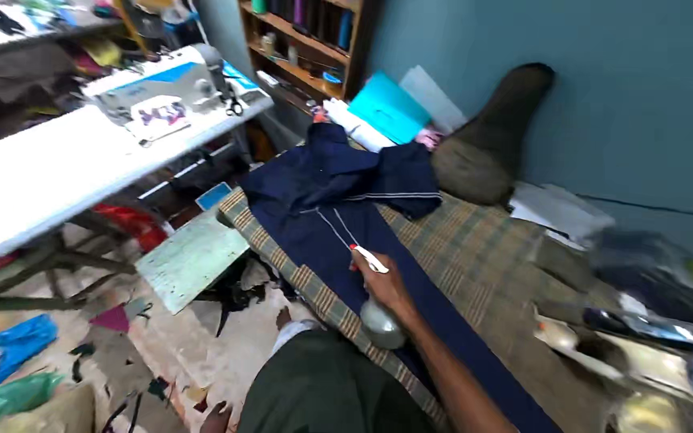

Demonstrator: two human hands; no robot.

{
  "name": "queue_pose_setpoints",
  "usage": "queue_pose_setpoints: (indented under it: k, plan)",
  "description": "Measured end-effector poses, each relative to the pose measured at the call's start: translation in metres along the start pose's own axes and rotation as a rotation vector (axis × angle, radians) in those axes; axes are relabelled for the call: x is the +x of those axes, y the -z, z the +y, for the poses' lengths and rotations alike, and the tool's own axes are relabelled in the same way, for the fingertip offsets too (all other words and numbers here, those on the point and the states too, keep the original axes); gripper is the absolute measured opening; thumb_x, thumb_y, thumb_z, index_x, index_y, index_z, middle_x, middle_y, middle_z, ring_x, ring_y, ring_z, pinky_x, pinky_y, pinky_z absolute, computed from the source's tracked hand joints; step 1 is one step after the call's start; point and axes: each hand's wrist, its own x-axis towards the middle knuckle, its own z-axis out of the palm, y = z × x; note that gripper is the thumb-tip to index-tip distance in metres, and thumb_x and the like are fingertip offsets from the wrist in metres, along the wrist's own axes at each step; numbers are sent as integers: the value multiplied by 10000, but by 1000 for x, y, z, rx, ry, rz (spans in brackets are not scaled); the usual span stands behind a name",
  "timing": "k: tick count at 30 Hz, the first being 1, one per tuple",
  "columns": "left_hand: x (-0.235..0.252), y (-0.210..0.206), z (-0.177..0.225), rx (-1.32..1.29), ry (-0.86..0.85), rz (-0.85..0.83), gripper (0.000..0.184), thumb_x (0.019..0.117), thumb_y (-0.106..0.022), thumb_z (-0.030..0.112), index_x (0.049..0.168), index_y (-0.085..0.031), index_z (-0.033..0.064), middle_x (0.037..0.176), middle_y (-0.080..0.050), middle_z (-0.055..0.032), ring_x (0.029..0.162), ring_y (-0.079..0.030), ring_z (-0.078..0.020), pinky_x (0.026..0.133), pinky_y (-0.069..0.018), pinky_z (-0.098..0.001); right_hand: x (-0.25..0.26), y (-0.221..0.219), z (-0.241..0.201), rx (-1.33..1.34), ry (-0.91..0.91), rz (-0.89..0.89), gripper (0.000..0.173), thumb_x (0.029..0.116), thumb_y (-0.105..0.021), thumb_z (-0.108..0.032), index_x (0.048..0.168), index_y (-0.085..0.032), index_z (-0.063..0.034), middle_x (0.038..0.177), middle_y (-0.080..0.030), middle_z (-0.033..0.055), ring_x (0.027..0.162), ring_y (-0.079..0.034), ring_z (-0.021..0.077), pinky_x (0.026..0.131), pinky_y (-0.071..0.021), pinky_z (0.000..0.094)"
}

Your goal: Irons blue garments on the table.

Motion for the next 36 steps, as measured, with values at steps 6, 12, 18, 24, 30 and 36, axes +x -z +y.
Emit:
queue_pose_setpoints:
  k: [6,12,18,24,30,36]
  plan:
    - [68,-14,84,10,-308,-193,472,1070,-518,246,1508,-481,75,1374,-630,-219,1270,-620,-352,1106,-465,-543,-80,4,52,107,-76,160,403,1027,-529,-422,877,-730,-107,721,-681,-14,543,-599,108,532,-538,309]
    - [98,21,134,256,-293,-303,529,1075,-533,295,1522,-440,28,1374,-619,-246,1275,-613,-366,1110,-458,-532,-186,12,83,150,-180,342,384,1040,-508,-369,978,-748,-76,840,-728,-7,623,-626,76,601,-561,291]
    - [139,76,149,638,-247,-264,511,1071,-530,337,1468,-515,15,1402,-592,-270,1347,-543,-418,1138,-398,-594,-292,10,92,174,-446,677,352,1023,-555,-346,1026,-726,-38,804,-690,-7,641,-620,61,633,-568,274]
    - [139,82,204,741,-386,-245,437,1079,-523,253,1384,-567,-56,1380,-580,-325,1334,-536,-454,1139,-377,-608,-395,4,116,177,-761,1069,368,1010,-556,-355,962,-727,-32,757,-680,7,636,-623,94,628,-557,300]
    - [67,27,294,986,-517,-500,482,1082,-510,343,1395,-572,-18,1356,-612,-280,1302,-568,-418,1127,-402,-587,-413,15,125,205,-920,964,367,1020,-560,-361,1014,-718,-30,823,-677,21,685,-609,81,673,-541,301]
    - [-131,-30,404,736,-1029,-676,441,1072,-452,444,1223,-718,126,1103,-755,-61,998,-733,-188,936,-595,-465,-273,70,117,103,-335,652,321,985,-612,-370,907,-732,-83,748,-680,11,644,-630,103,625,-559,343]
